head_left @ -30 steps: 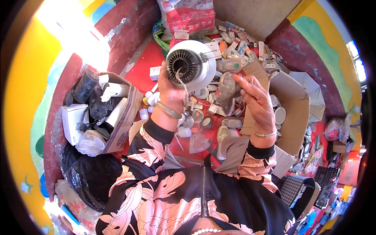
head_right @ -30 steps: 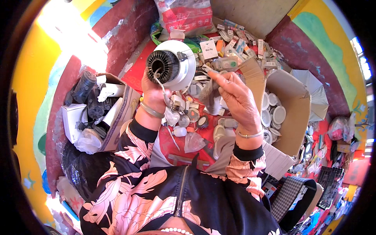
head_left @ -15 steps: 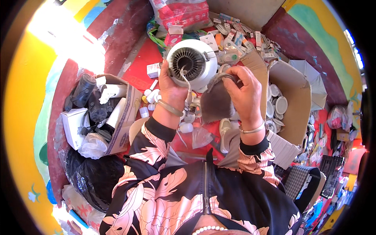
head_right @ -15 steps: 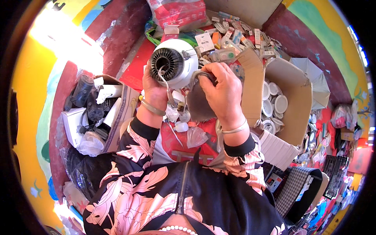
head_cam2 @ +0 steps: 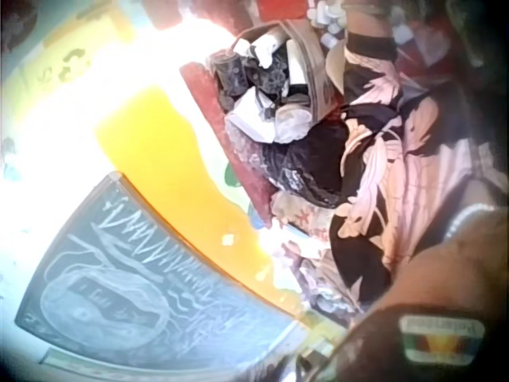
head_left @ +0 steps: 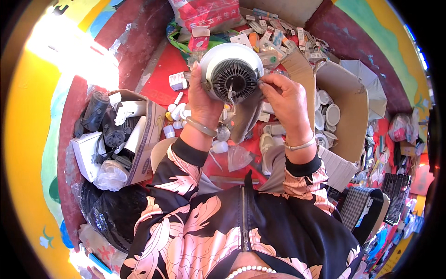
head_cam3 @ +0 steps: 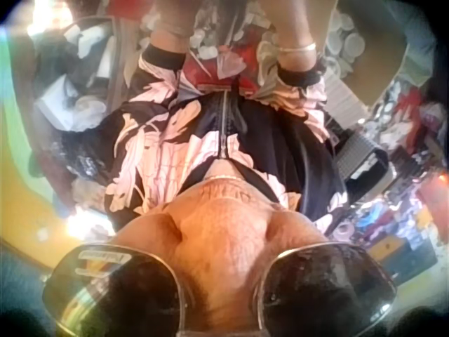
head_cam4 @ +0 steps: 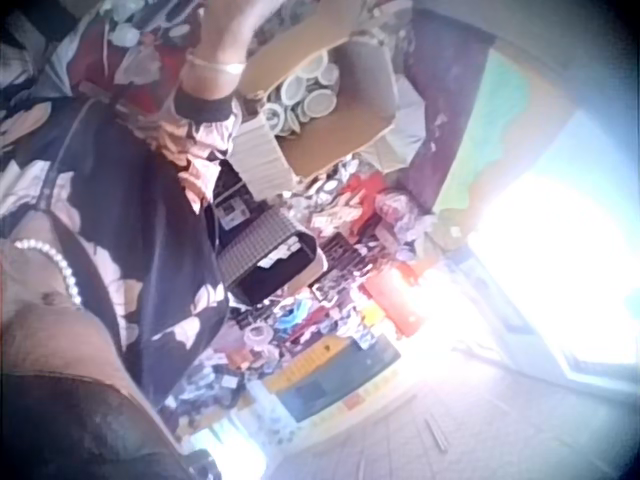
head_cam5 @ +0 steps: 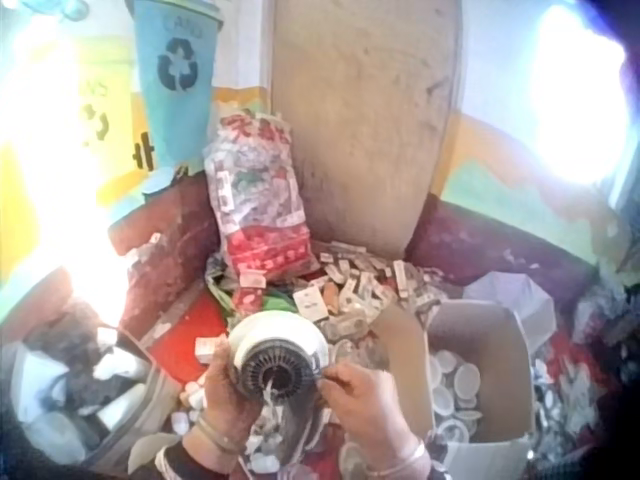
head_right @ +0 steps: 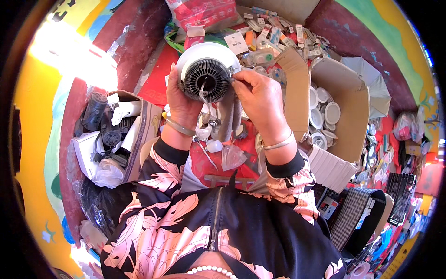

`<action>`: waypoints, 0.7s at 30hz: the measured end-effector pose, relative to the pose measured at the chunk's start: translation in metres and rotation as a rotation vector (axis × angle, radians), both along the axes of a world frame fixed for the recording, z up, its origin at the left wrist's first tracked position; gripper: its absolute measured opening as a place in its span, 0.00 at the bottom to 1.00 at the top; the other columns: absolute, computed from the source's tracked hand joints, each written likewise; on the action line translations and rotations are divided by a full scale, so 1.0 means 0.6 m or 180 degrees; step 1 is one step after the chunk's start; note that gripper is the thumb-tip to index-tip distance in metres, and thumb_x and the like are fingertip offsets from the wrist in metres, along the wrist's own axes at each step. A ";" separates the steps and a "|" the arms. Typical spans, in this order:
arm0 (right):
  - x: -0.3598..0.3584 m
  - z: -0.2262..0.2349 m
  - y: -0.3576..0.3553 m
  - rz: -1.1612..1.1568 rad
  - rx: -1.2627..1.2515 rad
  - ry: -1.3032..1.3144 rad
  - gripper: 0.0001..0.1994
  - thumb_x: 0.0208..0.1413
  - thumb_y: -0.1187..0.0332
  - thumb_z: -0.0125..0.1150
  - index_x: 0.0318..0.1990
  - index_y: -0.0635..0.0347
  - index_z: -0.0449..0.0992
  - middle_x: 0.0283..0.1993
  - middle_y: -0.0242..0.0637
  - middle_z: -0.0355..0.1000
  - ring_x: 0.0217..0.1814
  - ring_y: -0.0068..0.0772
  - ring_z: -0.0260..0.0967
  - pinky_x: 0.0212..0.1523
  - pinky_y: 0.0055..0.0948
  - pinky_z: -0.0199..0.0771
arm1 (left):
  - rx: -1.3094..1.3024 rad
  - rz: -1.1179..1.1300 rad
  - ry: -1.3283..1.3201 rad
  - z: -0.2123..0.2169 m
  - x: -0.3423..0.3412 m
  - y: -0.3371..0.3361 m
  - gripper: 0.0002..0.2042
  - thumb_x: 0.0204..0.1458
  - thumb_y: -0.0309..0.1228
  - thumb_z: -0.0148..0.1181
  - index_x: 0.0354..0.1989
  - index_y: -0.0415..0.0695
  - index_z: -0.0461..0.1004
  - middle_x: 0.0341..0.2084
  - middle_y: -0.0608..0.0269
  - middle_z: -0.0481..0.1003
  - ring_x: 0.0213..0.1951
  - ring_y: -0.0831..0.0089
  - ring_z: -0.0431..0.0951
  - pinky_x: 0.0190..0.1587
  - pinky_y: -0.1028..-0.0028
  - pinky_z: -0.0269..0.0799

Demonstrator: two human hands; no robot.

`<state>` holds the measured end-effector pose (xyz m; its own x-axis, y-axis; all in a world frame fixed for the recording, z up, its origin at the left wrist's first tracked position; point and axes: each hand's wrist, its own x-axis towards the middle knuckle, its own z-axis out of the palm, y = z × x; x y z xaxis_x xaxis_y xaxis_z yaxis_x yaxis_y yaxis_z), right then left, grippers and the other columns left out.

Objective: The person wipes a white circular light fixture with a cloth while holding it. They then put the fixture aside and pick up a glass bowl with a floral pattern from a pile of boxes and discarded items.

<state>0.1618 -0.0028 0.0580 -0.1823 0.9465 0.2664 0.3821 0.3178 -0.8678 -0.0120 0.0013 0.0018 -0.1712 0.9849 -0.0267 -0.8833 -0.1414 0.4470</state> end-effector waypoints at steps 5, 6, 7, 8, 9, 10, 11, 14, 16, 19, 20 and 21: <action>-0.005 0.014 -0.009 -0.0498 0.0811 -0.0296 0.06 0.42 0.77 0.59 0.31 0.62 0.75 0.22 0.39 0.70 0.23 0.31 0.69 0.28 0.27 0.69 | 0.0028 -0.0059 0.0174 0.009 0.015 -0.010 0.24 0.59 0.47 0.40 0.52 0.38 0.65 0.44 0.53 0.73 0.46 0.61 0.74 0.51 0.63 0.69; -0.003 0.014 -0.010 -0.0495 0.0569 -0.0223 0.05 0.43 0.77 0.59 0.31 0.63 0.75 0.22 0.38 0.70 0.22 0.29 0.69 0.27 0.26 0.70 | 0.0006 -0.0063 0.0170 0.009 0.016 -0.011 0.24 0.59 0.47 0.40 0.52 0.38 0.65 0.45 0.53 0.73 0.47 0.61 0.74 0.51 0.63 0.69; 0.000 0.015 -0.009 -0.0491 0.0327 -0.0150 0.05 0.43 0.77 0.59 0.30 0.64 0.75 0.22 0.36 0.70 0.22 0.27 0.69 0.27 0.25 0.70 | 0.0019 -0.0019 0.0230 0.011 0.018 -0.014 0.24 0.59 0.46 0.40 0.52 0.37 0.65 0.44 0.54 0.73 0.47 0.63 0.74 0.51 0.64 0.69; 0.002 0.016 -0.009 -0.0484 0.0085 -0.0077 0.04 0.44 0.77 0.60 0.30 0.64 0.75 0.22 0.35 0.70 0.22 0.25 0.68 0.26 0.24 0.70 | 0.0033 0.0027 0.0289 0.014 0.019 -0.016 0.24 0.60 0.45 0.40 0.51 0.36 0.65 0.44 0.55 0.73 0.47 0.64 0.73 0.50 0.66 0.69; 0.005 0.020 -0.008 -0.0436 -0.0260 0.0195 0.04 0.44 0.77 0.60 0.30 0.64 0.75 0.22 0.34 0.70 0.22 0.22 0.68 0.25 0.22 0.70 | 0.0046 0.0074 0.0350 0.017 0.020 -0.018 0.23 0.60 0.45 0.39 0.51 0.35 0.65 0.44 0.56 0.72 0.47 0.65 0.73 0.49 0.67 0.70; 0.008 0.028 -0.006 -0.0384 -0.0604 0.0467 0.03 0.45 0.77 0.60 0.30 0.64 0.75 0.22 0.33 0.70 0.23 0.20 0.68 0.24 0.20 0.70 | 0.0103 0.0048 0.0500 0.020 0.019 -0.022 0.23 0.60 0.45 0.39 0.50 0.35 0.66 0.44 0.56 0.73 0.46 0.66 0.73 0.49 0.67 0.70; 0.012 0.032 -0.004 -0.0342 -0.0944 0.0734 0.02 0.46 0.77 0.60 0.29 0.64 0.75 0.23 0.31 0.70 0.23 0.18 0.67 0.24 0.18 0.71 | 0.0165 0.0013 0.0644 0.025 0.018 -0.024 0.23 0.60 0.45 0.39 0.50 0.34 0.66 0.43 0.55 0.73 0.46 0.66 0.74 0.48 0.68 0.70; 0.023 0.032 -0.001 -0.0166 -0.1094 0.1169 0.01 0.47 0.76 0.60 0.28 0.64 0.75 0.24 0.29 0.70 0.24 0.15 0.67 0.22 0.15 0.71 | 0.0295 0.0065 0.1137 0.025 0.018 -0.026 0.24 0.60 0.45 0.40 0.47 0.33 0.68 0.42 0.54 0.74 0.43 0.68 0.75 0.47 0.70 0.71; 0.025 0.028 -0.001 -0.0132 -0.1132 0.1385 0.01 0.47 0.77 0.60 0.28 0.65 0.75 0.24 0.29 0.70 0.23 0.15 0.66 0.22 0.15 0.70 | 0.0496 0.0104 0.1645 0.015 0.008 -0.024 0.23 0.59 0.45 0.43 0.49 0.35 0.68 0.42 0.54 0.73 0.44 0.65 0.75 0.48 0.68 0.71; 0.024 0.026 -0.003 -0.0130 -0.1135 0.1615 0.02 0.47 0.77 0.60 0.29 0.65 0.75 0.25 0.29 0.70 0.23 0.15 0.65 0.22 0.14 0.67 | 0.0317 0.0125 0.1216 0.037 0.017 -0.032 0.24 0.60 0.44 0.42 0.45 0.30 0.69 0.39 0.54 0.75 0.41 0.70 0.76 0.44 0.72 0.72; 0.023 0.028 -0.004 -0.0140 -0.1118 0.1670 0.02 0.48 0.77 0.60 0.29 0.66 0.75 0.25 0.29 0.70 0.22 0.15 0.65 0.21 0.14 0.66 | 0.0354 0.0109 0.1169 0.037 0.017 -0.031 0.24 0.60 0.44 0.42 0.46 0.30 0.69 0.40 0.54 0.74 0.41 0.70 0.76 0.44 0.72 0.72; 0.021 0.025 -0.004 -0.0161 -0.1052 0.1741 0.02 0.48 0.77 0.60 0.30 0.66 0.75 0.25 0.29 0.70 0.22 0.15 0.64 0.21 0.14 0.65 | 0.0391 0.0093 0.1122 0.036 0.017 -0.030 0.24 0.60 0.44 0.42 0.46 0.30 0.69 0.40 0.53 0.74 0.41 0.70 0.76 0.44 0.72 0.72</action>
